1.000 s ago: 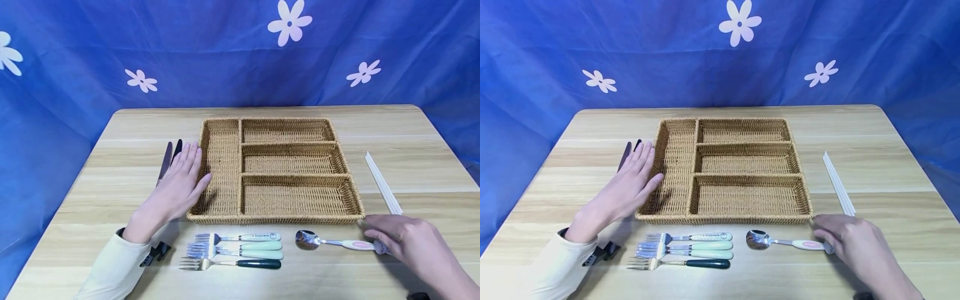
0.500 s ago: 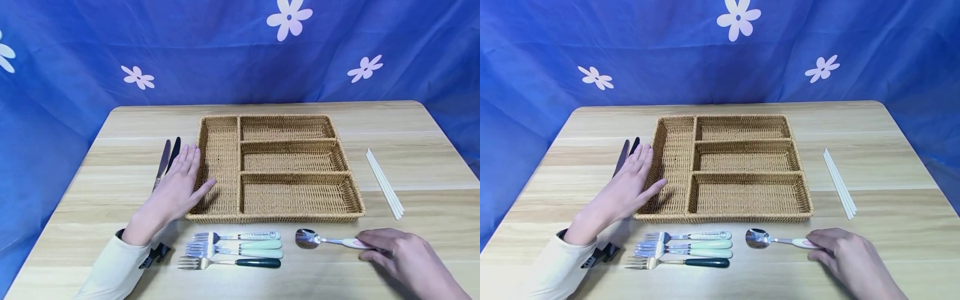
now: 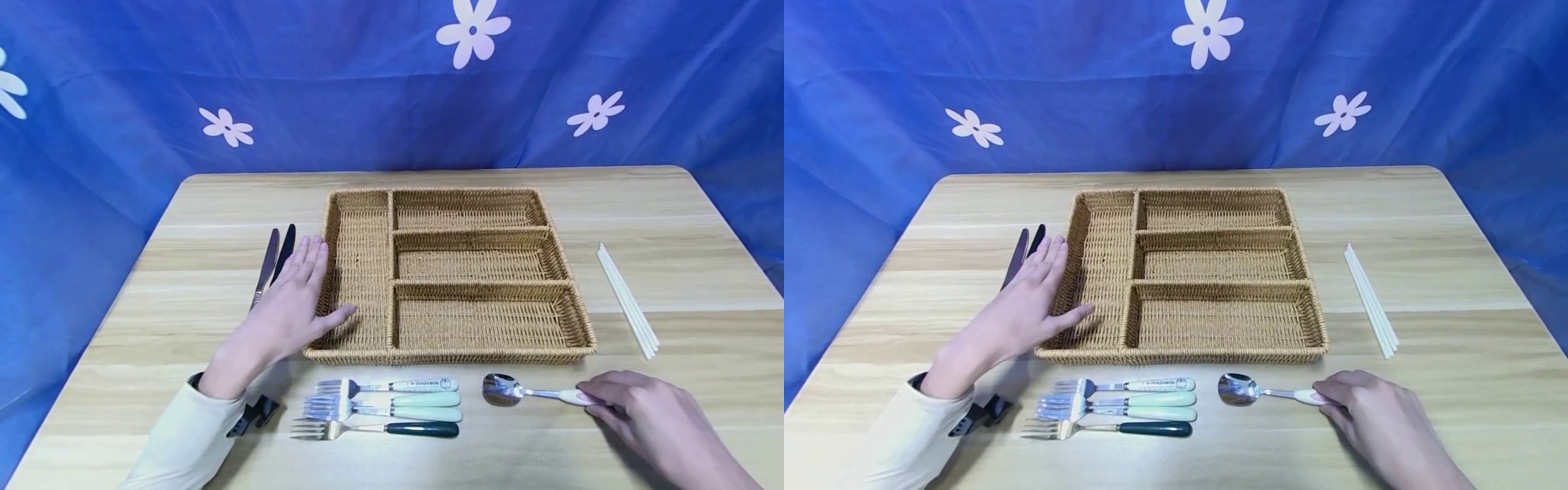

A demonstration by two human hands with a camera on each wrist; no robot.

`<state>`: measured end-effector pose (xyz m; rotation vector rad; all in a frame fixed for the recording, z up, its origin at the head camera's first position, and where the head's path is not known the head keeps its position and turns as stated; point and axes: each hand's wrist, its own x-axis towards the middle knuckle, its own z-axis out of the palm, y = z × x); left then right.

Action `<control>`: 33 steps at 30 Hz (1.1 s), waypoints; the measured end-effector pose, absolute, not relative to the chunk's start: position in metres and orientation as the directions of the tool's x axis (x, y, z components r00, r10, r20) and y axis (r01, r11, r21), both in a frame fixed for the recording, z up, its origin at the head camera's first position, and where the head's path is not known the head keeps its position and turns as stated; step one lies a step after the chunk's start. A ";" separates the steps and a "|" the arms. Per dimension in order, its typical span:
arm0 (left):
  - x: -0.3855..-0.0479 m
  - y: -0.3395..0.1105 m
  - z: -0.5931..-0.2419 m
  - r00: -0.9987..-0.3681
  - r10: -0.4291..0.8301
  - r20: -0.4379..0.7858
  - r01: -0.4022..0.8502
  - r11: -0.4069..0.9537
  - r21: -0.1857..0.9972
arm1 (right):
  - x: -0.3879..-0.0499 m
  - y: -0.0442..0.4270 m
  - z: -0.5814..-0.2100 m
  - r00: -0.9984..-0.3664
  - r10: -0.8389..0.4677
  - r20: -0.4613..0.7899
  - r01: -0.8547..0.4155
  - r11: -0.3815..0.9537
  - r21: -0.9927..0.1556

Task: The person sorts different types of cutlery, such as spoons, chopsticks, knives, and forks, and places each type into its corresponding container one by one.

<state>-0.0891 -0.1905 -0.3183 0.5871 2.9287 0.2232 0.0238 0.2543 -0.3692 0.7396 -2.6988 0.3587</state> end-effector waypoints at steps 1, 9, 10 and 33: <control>-0.089 -0.190 -0.319 -0.914 0.388 -0.116 0.365 0.914 0.175 | 0.023 0.253 -0.369 -0.813 -0.452 0.367 -0.532 0.832 -0.154; -0.087 -0.188 -0.320 -0.920 0.381 -0.086 0.360 0.913 0.192 | 0.020 0.248 -0.369 -0.789 -0.475 0.390 -0.565 0.811 -0.154; -0.087 -0.189 -0.320 -0.919 0.385 -0.081 0.365 0.911 0.194 | 0.020 0.247 -0.369 -0.789 -0.477 0.388 -0.566 0.809 -0.157; -0.085 -0.189 -0.320 -0.916 0.393 -0.076 0.377 0.911 0.169 | -0.004 0.237 -0.311 -0.657 -0.570 0.494 -0.686 0.724 -0.077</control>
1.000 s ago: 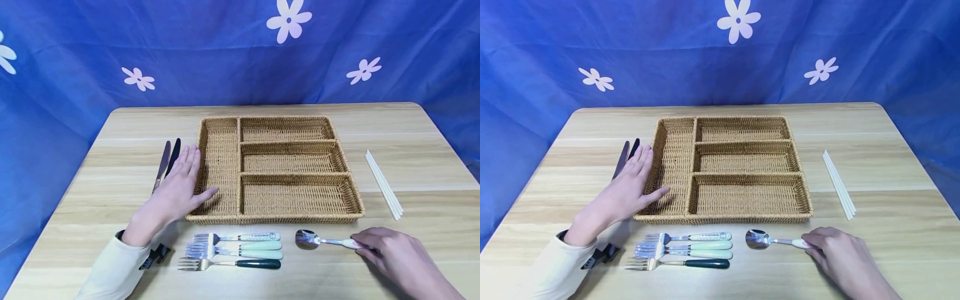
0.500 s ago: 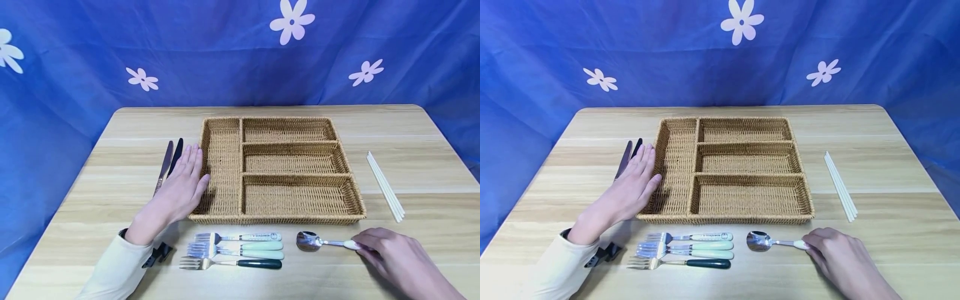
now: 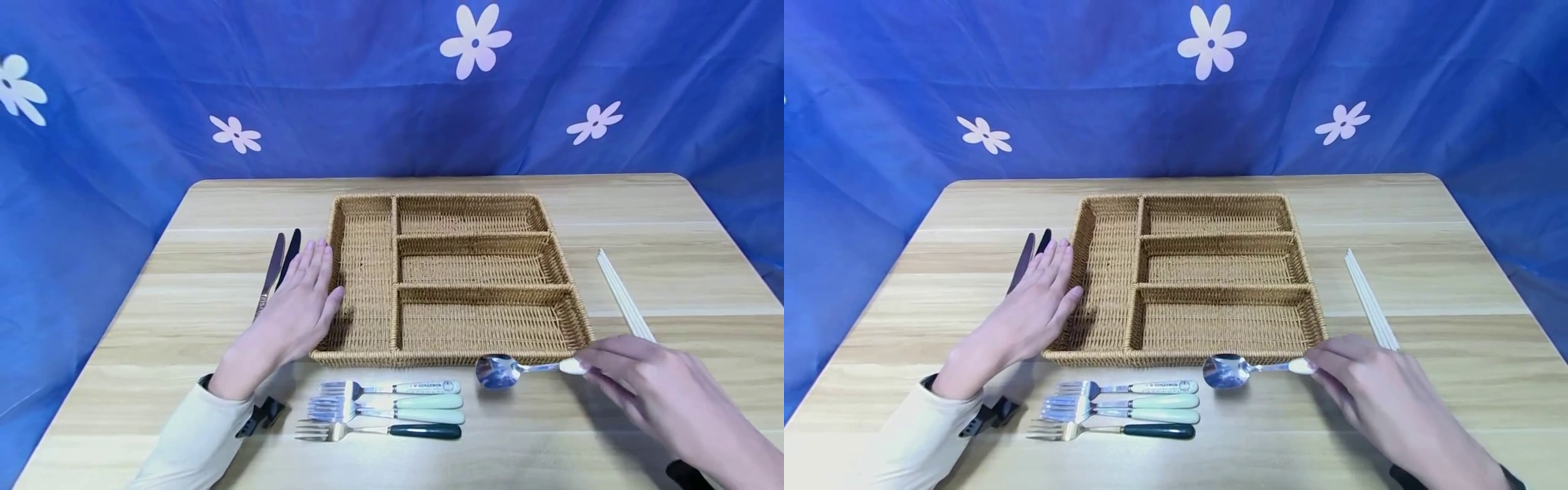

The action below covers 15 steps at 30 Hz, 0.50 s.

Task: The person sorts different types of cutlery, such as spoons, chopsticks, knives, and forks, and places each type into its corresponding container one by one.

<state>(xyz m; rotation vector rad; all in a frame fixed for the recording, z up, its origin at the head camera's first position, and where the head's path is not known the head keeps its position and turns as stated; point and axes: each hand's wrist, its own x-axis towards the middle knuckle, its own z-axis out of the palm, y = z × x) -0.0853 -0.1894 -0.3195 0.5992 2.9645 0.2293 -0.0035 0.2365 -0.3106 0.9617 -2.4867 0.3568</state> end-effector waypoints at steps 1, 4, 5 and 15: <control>-0.086 -0.189 -0.320 -0.916 0.394 -0.075 0.379 0.911 0.164 | -0.007 0.235 -0.308 -0.655 -0.571 0.494 -0.688 0.721 -0.079; -0.086 -0.189 -0.320 -0.916 0.393 -0.075 0.378 0.912 0.161 | -0.017 0.231 -0.301 -0.639 -0.580 0.506 -0.701 0.709 -0.073; -0.086 -0.189 -0.321 -0.917 0.392 -0.074 0.377 0.913 0.157 | -0.021 0.230 -0.300 -0.632 -0.580 0.513 -0.705 0.705 -0.071; -0.087 -0.190 -0.321 -0.914 0.400 -0.066 0.386 0.908 0.163 | -0.059 0.220 -0.292 -0.643 -0.588 0.490 -0.720 0.682 -0.126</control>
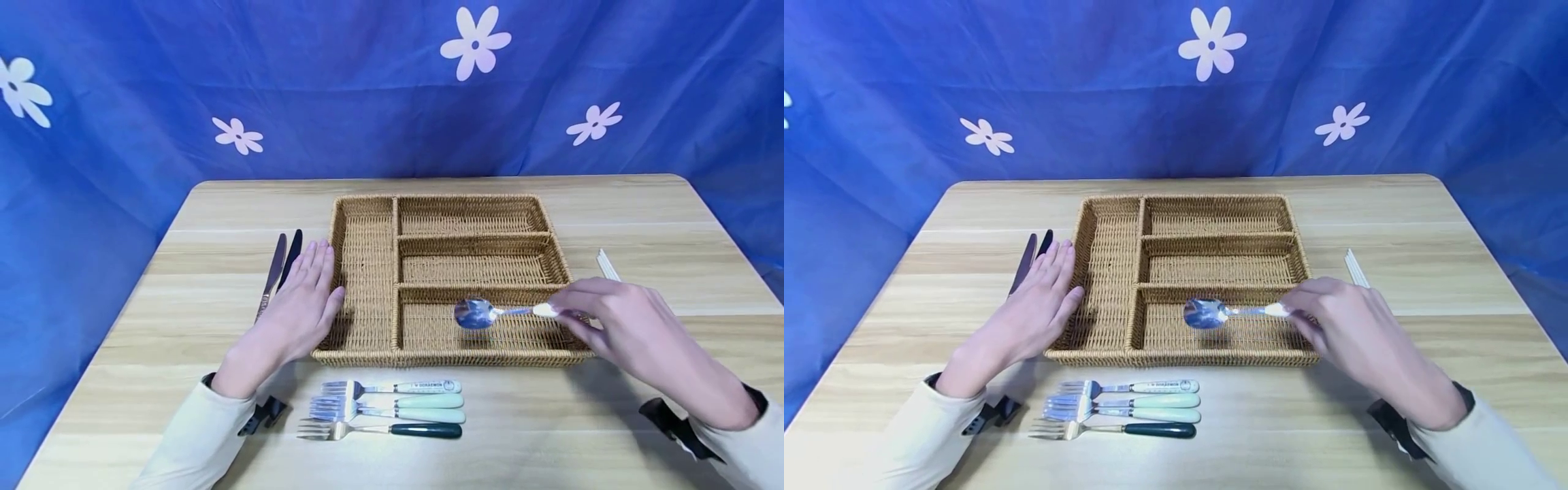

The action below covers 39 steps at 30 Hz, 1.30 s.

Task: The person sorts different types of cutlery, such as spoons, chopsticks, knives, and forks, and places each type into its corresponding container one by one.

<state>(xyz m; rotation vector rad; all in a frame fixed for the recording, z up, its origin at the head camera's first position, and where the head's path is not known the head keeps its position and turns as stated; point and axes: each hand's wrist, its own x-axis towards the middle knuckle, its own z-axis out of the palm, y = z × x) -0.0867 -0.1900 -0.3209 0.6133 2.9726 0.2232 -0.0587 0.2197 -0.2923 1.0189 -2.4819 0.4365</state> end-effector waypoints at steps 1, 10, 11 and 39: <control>-0.087 -0.190 -0.321 -0.914 0.400 -0.065 0.386 0.908 0.163 | -0.062 0.219 -0.291 -0.652 -0.587 0.480 -0.717 0.683 -0.139; -0.089 -0.189 -0.322 -0.912 0.406 -0.055 0.393 0.905 0.162 | -0.087 0.196 -0.264 -0.712 -0.533 0.457 -0.661 0.728 -0.181; -0.089 -0.189 -0.322 -0.913 0.405 -0.054 0.393 0.906 0.159 | -0.089 0.192 -0.260 -0.718 -0.526 0.456 -0.655 0.733 -0.183; -0.087 -0.189 -0.321 -0.912 0.404 -0.067 0.390 0.907 0.159 | -0.170 0.132 -0.291 -0.897 -0.354 0.266 -0.423 0.862 -0.279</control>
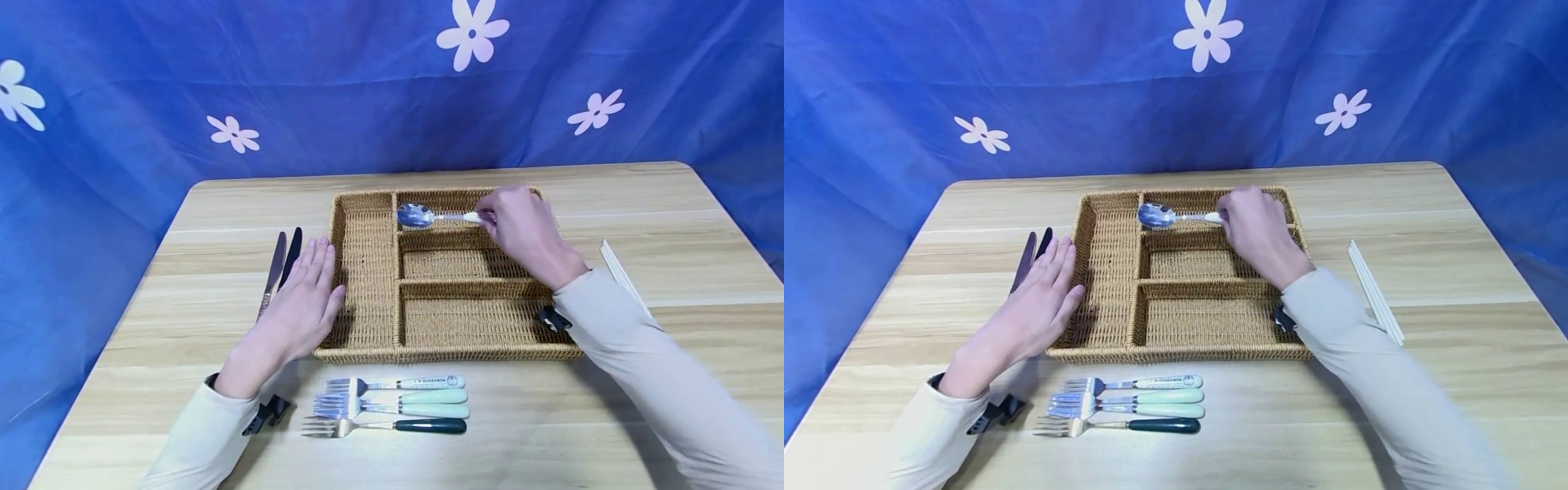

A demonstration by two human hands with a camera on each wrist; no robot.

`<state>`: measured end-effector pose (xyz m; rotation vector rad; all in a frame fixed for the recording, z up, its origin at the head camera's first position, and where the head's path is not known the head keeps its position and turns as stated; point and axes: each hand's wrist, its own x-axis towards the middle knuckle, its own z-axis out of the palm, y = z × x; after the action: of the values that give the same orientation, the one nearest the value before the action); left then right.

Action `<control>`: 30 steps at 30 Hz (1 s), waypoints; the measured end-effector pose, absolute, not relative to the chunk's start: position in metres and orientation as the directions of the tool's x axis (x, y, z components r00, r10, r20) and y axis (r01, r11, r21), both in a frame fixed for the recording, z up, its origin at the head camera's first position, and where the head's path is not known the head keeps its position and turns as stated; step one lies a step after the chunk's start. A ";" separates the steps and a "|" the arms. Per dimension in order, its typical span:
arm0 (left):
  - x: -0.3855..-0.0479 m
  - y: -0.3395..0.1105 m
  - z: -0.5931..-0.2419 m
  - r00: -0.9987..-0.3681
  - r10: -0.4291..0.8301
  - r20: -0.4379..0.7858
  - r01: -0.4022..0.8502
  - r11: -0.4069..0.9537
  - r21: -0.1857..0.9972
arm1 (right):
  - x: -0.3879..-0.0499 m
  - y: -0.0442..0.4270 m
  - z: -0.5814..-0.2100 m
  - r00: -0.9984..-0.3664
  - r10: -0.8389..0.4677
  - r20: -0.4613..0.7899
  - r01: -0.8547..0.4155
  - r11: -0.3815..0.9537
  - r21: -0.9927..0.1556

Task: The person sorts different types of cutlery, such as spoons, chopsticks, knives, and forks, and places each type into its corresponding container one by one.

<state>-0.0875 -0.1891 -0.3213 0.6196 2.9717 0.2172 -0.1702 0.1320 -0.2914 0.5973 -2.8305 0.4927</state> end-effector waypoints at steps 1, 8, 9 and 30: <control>-0.088 -0.189 -0.321 -0.911 0.407 -0.066 0.393 0.906 0.156 | -0.172 0.131 -0.295 -0.901 -0.346 0.261 -0.414 0.866 -0.281; -0.088 -0.190 -0.323 -0.912 0.404 -0.065 0.391 0.908 0.149 | -0.190 0.122 -0.309 -0.930 -0.296 0.218 -0.352 0.888 -0.296; -0.088 -0.190 -0.323 -0.913 0.403 -0.064 0.391 0.908 0.150 | -0.192 0.121 -0.310 -0.935 -0.289 0.205 -0.341 0.892 -0.296; -0.087 -0.190 -0.323 -0.911 0.410 -0.046 0.398 0.903 0.164 | -0.184 0.130 -0.285 -0.964 -0.215 0.154 -0.260 0.873 -0.412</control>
<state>-0.0869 -0.1904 -0.3228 0.6347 2.9867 0.2326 -0.1840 0.1303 -0.2846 0.3739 -2.9401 0.6680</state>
